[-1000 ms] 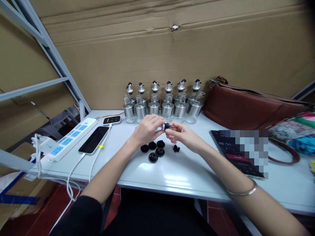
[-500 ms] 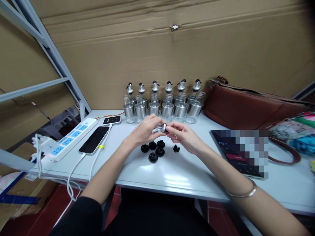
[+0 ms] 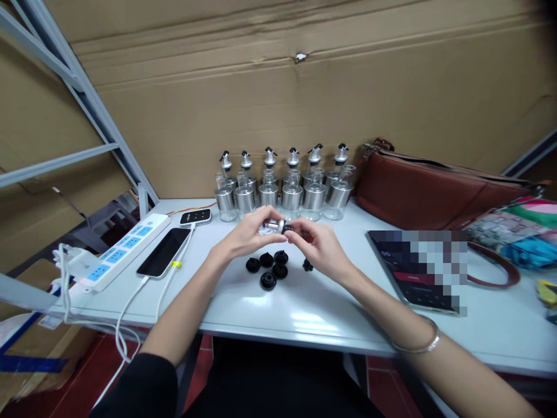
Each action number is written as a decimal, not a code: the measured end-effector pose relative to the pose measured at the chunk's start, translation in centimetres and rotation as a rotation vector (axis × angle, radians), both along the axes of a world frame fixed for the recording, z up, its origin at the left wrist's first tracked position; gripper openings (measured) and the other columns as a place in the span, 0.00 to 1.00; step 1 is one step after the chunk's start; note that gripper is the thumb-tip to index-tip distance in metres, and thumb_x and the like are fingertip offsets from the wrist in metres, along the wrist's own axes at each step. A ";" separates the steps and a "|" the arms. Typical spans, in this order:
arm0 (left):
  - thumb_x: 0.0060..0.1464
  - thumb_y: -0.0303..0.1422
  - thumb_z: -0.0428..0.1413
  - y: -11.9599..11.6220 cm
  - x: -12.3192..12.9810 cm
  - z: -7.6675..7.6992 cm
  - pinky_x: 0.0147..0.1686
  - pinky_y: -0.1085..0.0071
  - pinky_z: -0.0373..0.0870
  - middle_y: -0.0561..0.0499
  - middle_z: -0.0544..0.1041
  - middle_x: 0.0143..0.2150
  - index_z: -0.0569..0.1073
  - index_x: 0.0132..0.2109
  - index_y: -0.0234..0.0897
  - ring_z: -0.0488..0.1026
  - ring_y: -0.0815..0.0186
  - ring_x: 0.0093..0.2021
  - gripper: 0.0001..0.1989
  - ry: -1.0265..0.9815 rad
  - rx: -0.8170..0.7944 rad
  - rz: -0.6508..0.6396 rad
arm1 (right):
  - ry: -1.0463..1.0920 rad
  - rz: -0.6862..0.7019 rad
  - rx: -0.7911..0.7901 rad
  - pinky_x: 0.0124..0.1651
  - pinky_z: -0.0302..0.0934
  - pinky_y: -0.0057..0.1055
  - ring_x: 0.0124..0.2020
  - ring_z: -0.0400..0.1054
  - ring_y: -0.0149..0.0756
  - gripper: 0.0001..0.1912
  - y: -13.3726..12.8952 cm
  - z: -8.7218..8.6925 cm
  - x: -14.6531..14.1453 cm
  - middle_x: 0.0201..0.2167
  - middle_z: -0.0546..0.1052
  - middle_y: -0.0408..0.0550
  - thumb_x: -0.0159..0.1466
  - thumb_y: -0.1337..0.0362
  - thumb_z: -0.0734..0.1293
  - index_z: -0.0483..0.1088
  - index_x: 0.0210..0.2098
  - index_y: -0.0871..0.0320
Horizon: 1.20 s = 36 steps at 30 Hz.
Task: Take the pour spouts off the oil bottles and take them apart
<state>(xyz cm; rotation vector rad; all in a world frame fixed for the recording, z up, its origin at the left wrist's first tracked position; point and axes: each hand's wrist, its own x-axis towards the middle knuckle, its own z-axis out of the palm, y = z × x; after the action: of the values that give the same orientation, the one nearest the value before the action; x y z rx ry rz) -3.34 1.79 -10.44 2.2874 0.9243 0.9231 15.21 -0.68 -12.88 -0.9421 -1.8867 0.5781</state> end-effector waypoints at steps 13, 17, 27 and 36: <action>0.52 0.43 0.55 0.7 -1.3 -0.1 0.33 0.72 0.64 0.51 0.73 0.29 0.69 0.36 0.33 0.69 0.69 0.31 0.16 -0.236 -0.347 -0.036 | -0.354 -0.032 0.721 0.34 0.61 0.30 0.32 0.64 0.34 0.08 0.7 -0.2 1.4 0.31 0.71 0.51 0.66 0.72 0.55 0.64 0.36 0.58; 0.49 0.42 0.58 0.9 -1.8 0.1 0.35 0.73 0.66 0.49 0.74 0.37 0.67 0.41 0.34 0.71 0.67 0.36 0.17 -0.228 -0.349 0.016 | -0.249 -0.077 0.545 0.33 0.61 0.29 0.29 0.64 0.33 0.03 1.3 -0.3 1.8 0.29 0.70 0.48 0.63 0.67 0.62 0.63 0.37 0.58; 0.54 0.29 0.50 3.8 -3.7 -3.1 0.49 0.62 0.64 0.47 0.71 0.44 0.64 0.47 0.36 0.68 0.62 0.46 0.12 0.232 -0.027 0.299 | -0.417 0.037 0.327 0.42 0.65 0.38 0.40 0.68 0.41 0.10 2.2 -1.2 2.0 0.37 0.72 0.52 0.62 0.70 0.61 0.67 0.43 0.59; 0.49 0.22 0.45 4.9 -3.9 -5.9 0.56 0.61 0.59 0.43 0.66 0.51 0.63 0.50 0.33 0.61 0.59 0.53 0.19 0.474 0.059 0.279 | -0.407 0.215 0.252 0.44 0.64 0.36 0.39 0.68 0.38 0.11 0.2 -0.2 1.0 0.37 0.73 0.51 0.58 0.71 0.63 0.70 0.40 0.59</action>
<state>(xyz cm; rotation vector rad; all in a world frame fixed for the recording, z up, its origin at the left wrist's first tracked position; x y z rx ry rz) -7.26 6.65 -16.31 2.5217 1.4602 0.5167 16.26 -0.45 -13.11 -0.7333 -2.3810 0.2726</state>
